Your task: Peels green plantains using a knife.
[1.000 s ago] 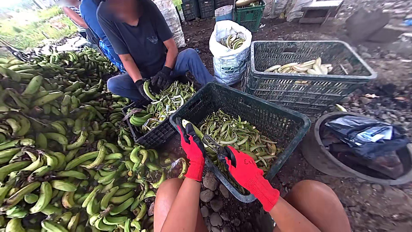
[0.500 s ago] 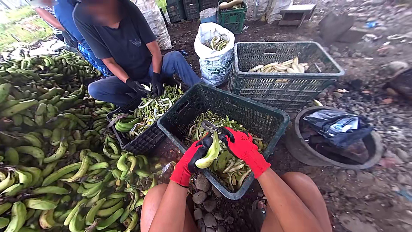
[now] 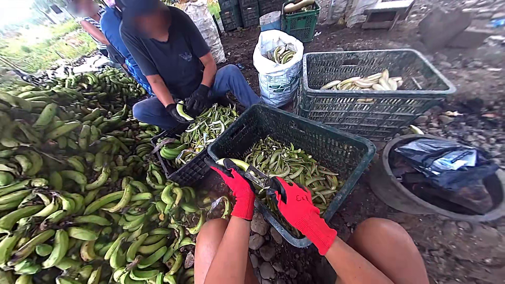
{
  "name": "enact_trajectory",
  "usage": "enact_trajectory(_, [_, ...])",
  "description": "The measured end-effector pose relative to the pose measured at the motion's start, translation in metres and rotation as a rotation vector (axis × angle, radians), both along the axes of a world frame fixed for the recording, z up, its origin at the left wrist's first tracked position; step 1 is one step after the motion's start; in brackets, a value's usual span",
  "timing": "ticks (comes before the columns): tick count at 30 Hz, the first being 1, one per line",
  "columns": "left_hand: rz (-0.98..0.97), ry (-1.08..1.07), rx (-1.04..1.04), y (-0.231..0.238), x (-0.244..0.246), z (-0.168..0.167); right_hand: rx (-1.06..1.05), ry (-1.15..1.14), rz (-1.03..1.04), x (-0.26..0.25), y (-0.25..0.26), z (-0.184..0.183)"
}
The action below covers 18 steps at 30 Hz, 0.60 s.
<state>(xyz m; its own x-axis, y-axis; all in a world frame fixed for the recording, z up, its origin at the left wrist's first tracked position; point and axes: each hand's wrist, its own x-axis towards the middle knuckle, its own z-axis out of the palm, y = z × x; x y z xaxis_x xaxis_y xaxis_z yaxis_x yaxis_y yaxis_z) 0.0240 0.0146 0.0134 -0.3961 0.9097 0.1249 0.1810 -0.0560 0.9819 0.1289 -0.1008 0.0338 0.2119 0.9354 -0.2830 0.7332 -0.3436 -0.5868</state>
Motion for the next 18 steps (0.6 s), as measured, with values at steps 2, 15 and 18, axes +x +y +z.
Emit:
enact_trajectory(2, [-0.191, -0.198, 0.065, 0.002, -0.001, -0.001, 0.01, -0.014, 0.002, 0.009, 0.003, 0.001])
enact_trajectory(15, [-1.094, -0.313, -0.16, 0.002, -0.024, -0.009, 0.037, -0.116, 0.003, 0.051, 0.016, -0.006])
enact_trajectory(18, [-1.299, -0.136, -0.164, -0.005, -0.024, -0.004, 0.028, -0.068, 0.003, 0.059, 0.024, -0.005])
